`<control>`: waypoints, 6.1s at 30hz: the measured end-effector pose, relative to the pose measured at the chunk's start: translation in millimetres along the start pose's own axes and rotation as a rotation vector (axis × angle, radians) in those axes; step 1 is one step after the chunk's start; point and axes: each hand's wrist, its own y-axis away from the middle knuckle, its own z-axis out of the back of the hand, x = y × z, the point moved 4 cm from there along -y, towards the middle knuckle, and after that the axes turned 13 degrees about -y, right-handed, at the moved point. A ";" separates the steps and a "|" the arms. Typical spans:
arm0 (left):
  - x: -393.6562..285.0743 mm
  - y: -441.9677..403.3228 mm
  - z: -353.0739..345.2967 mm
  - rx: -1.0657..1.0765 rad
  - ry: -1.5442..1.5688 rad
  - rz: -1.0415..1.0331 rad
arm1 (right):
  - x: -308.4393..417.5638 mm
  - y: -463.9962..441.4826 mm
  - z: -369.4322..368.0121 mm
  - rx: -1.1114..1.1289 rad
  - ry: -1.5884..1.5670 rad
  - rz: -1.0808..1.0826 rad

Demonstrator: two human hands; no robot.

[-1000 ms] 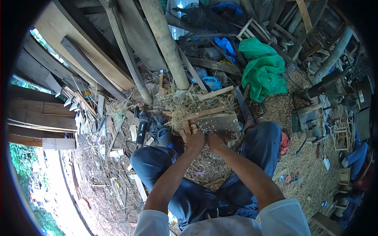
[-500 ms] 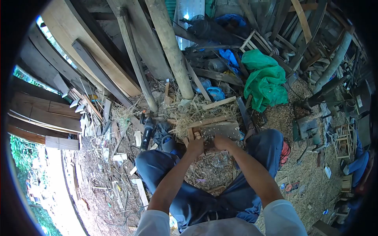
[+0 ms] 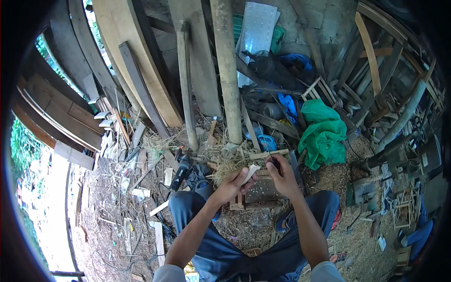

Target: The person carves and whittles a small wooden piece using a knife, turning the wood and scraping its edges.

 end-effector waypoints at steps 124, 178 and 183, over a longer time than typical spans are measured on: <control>253.3 -27.4 1.4 -0.040 -0.969 0.203 | -215.0 103.3 -62.7 0.199 0.715 -0.613; 220.8 -17.9 -5.9 0.025 -0.871 0.179 | -195.2 127.0 -31.5 0.049 0.603 -0.469; 223.0 -19.7 0.2 0.018 -0.913 0.145 | -187.1 119.5 -34.1 0.072 0.493 -0.554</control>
